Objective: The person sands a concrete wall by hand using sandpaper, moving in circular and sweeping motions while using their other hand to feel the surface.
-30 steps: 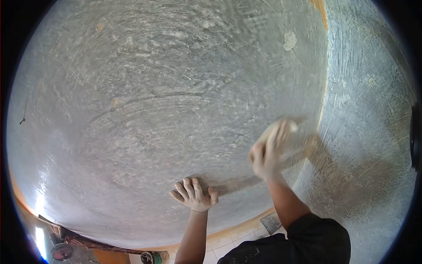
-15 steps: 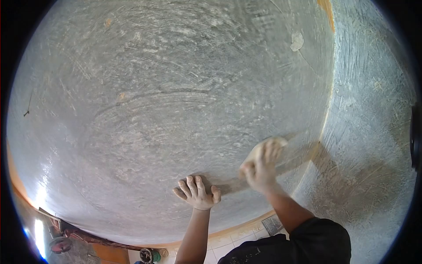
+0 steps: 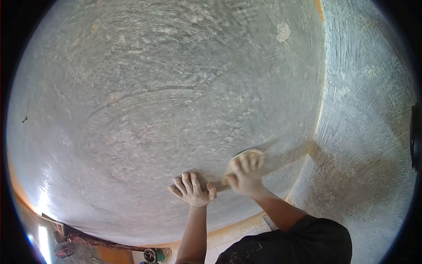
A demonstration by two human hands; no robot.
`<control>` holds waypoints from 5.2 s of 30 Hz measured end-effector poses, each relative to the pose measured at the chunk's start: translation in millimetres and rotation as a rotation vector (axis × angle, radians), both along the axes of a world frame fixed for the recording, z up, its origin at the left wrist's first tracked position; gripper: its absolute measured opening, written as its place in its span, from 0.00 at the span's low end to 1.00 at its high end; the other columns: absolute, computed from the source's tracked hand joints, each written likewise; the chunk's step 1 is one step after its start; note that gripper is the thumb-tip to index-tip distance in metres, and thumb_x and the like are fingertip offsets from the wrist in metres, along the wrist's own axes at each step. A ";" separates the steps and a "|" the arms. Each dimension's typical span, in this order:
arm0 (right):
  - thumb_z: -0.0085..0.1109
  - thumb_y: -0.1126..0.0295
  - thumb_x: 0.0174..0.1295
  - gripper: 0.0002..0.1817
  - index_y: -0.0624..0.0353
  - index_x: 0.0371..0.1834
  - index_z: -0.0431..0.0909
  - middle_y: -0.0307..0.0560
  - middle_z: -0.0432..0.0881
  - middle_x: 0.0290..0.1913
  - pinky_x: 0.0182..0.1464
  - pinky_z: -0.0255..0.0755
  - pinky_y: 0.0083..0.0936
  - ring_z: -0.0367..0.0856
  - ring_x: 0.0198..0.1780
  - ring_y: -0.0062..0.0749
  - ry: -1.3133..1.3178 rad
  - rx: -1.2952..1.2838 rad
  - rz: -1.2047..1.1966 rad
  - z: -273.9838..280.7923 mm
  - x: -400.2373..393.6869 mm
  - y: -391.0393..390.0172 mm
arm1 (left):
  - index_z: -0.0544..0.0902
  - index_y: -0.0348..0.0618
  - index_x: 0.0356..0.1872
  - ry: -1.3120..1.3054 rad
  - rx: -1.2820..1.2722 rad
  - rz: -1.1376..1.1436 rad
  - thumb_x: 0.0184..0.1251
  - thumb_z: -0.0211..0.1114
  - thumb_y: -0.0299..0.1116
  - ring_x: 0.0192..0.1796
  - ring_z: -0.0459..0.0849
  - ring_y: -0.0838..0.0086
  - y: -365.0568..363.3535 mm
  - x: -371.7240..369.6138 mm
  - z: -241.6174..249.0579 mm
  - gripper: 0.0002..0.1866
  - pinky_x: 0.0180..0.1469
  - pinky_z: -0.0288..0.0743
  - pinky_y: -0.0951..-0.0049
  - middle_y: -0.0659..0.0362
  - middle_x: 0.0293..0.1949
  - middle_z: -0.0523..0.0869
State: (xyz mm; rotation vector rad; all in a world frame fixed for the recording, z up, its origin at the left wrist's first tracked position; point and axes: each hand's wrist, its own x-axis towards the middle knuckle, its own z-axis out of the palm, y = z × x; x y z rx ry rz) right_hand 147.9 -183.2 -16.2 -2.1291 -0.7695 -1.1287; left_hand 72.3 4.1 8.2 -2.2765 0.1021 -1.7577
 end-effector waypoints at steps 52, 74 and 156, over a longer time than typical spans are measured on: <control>0.40 0.39 0.68 0.47 0.61 0.79 0.37 0.60 0.28 0.80 0.72 0.12 0.63 0.15 0.79 0.58 0.207 0.531 -0.097 152.9 55.9 -82.6 | 0.61 0.37 0.74 0.062 0.031 -0.019 0.64 0.47 0.48 0.79 0.46 0.44 0.3 -2.1 -11.6 0.38 0.76 0.26 0.42 0.46 0.75 0.59; 0.32 0.29 0.65 0.46 0.51 0.77 0.55 0.57 0.44 0.80 0.70 0.18 0.73 0.37 0.78 0.67 -0.012 0.034 -0.090 88.5 -13.3 22.8 | 0.65 0.39 0.71 0.049 0.064 -0.031 0.63 0.46 0.48 0.79 0.49 0.47 4.5 -3.3 -18.5 0.36 0.77 0.28 0.43 0.48 0.73 0.64; 0.45 0.28 0.60 0.52 0.57 0.76 0.51 0.59 0.36 0.80 0.68 0.20 0.75 0.23 0.78 0.67 -0.110 0.042 -0.084 6.2 -0.8 14.9 | 0.72 0.45 0.67 0.095 0.056 -0.033 0.63 0.46 0.52 0.78 0.51 0.49 13.6 -10.4 -34.3 0.34 0.77 0.27 0.42 0.53 0.73 0.66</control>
